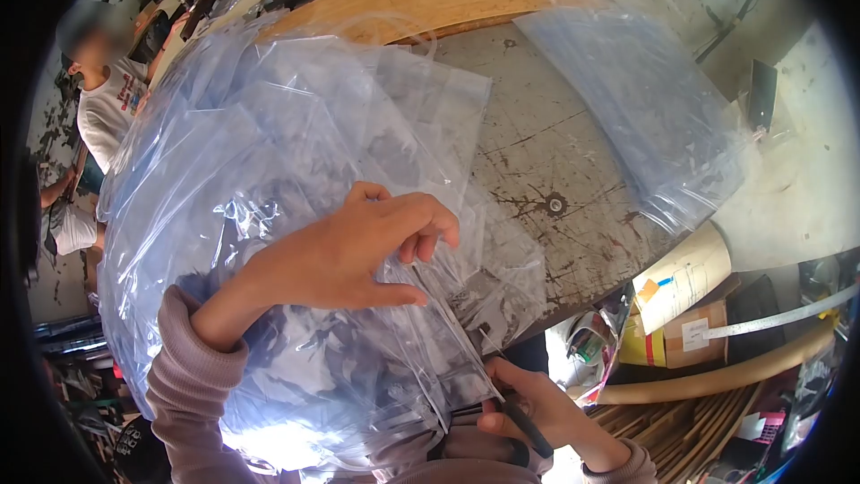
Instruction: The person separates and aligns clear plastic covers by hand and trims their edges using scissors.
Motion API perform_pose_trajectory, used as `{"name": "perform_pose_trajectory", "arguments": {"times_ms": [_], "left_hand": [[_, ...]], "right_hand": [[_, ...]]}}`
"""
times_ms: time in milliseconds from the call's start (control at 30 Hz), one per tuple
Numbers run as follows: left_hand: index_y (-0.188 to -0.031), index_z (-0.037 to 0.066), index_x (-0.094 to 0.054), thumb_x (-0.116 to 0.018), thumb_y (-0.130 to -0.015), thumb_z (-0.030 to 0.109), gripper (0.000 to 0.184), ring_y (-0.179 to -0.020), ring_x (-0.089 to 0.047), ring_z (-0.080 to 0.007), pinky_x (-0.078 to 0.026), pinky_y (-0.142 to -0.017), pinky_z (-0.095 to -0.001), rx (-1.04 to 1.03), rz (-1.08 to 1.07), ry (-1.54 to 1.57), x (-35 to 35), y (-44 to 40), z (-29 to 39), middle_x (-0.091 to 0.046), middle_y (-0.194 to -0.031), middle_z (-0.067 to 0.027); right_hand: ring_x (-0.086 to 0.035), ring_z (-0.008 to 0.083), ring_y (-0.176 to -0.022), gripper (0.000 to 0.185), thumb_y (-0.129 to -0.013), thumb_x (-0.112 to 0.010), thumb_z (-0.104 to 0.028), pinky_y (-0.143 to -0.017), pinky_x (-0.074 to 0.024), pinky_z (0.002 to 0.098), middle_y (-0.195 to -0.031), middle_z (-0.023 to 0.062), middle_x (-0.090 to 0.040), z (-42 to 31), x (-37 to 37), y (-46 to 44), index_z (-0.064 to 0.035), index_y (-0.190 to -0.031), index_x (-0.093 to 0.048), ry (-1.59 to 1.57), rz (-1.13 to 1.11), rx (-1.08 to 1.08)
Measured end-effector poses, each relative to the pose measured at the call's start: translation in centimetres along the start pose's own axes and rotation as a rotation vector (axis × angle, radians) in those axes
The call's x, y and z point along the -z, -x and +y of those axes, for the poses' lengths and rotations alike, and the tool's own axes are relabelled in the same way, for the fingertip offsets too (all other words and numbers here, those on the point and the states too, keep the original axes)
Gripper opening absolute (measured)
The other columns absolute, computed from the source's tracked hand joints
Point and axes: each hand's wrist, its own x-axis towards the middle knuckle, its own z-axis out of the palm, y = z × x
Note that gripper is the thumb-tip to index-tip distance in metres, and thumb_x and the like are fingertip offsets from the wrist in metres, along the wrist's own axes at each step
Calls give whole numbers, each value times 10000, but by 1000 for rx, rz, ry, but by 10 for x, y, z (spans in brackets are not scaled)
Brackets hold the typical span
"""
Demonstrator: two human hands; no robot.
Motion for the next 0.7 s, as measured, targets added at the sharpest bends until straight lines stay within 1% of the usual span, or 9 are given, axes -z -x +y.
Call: {"name": "perform_pose_trajectory", "arguments": {"times_ms": [67,133,167,233,267,333,367,433,700], "left_hand": [[-1120,131,-470,-733,-744,167,460,-808,-518,-139,-269,-928,-381,0,28,-36,-3,1,0,-488,-891,7],[-1155,119,-457,-757,-708,197,544,-865,-503,-170,-294,-916,-368,-46,96,-164,-7,1,1,-452,-943,-39],[-1155,119,-457,-757,-708,197,544,-865,-503,-170,-294,-916,-368,-45,97,-160,-7,1,2,-452,-943,-39],[-1207,104,-428,-761,-696,201,617,-914,-491,-205,-325,-900,-373,-30,142,-157,-7,2,4,-437,-970,-70],[-1207,104,-428,-761,-696,201,617,-914,-491,-205,-325,-900,-373,-28,142,-156,-7,2,4,-437,-970,-70],[-1242,96,-401,-760,-702,190,655,-924,-487,-230,-355,-883,-373,-41,177,-138,-7,2,3,-432,-983,-85],[-1242,96,-401,-760,-702,190,655,-924,-487,-230,-355,-883,-373,-41,178,-138,-7,2,4,-432,-983,-85],[-1253,101,-382,-767,-697,178,681,-929,-486,-236,-366,-880,-371,-7,178,-102,-6,2,5,-434,-981,-84],[-1270,105,-354,-775,-688,165,721,-923,-480,-231,-367,-867,-368,-24,195,-104,-7,2,4,-433,-976,-80]], "right_hand": [[-498,72,-721,489,-783,-727,-369,-633,-411,224,-785,15,-544,3,0,-3,-23,-1052,-511,66,2,-2],[-494,70,-656,478,-774,-733,-366,-587,-413,227,-735,14,-552,11,-1,-3,-20,-1030,-524,128,53,104],[-494,70,-656,478,-774,-733,-366,-587,-413,227,-735,14,-552,11,-2,-3,-20,-1030,-524,128,52,99],[-470,56,-602,451,-757,-747,-358,-540,-385,212,-664,-6,-532,10,-6,-3,-17,-983,-556,93,134,118],[-470,56,-602,451,-757,-747,-358,-540,-385,212,-664,-6,-532,11,-5,-4,-17,-983,-556,93,132,116],[-444,40,-566,422,-741,-764,-335,-505,-345,202,-624,-19,-519,15,-2,-6,-16,-952,-586,165,141,145],[-444,40,-566,422,-741,-764,-335,-505,-345,202,-624,-19,-519,16,-2,-6,-16,-952,-586,165,141,145],[-416,29,-538,409,-728,-779,-313,-482,-304,203,-601,-33,-508,18,-4,-8,-15,-946,-605,168,184,177],[-389,27,-531,426,-723,-788,-305,-477,-281,212,-601,-36,-517,7,-8,-7,-18,-984,-615,230,217,182]]}}
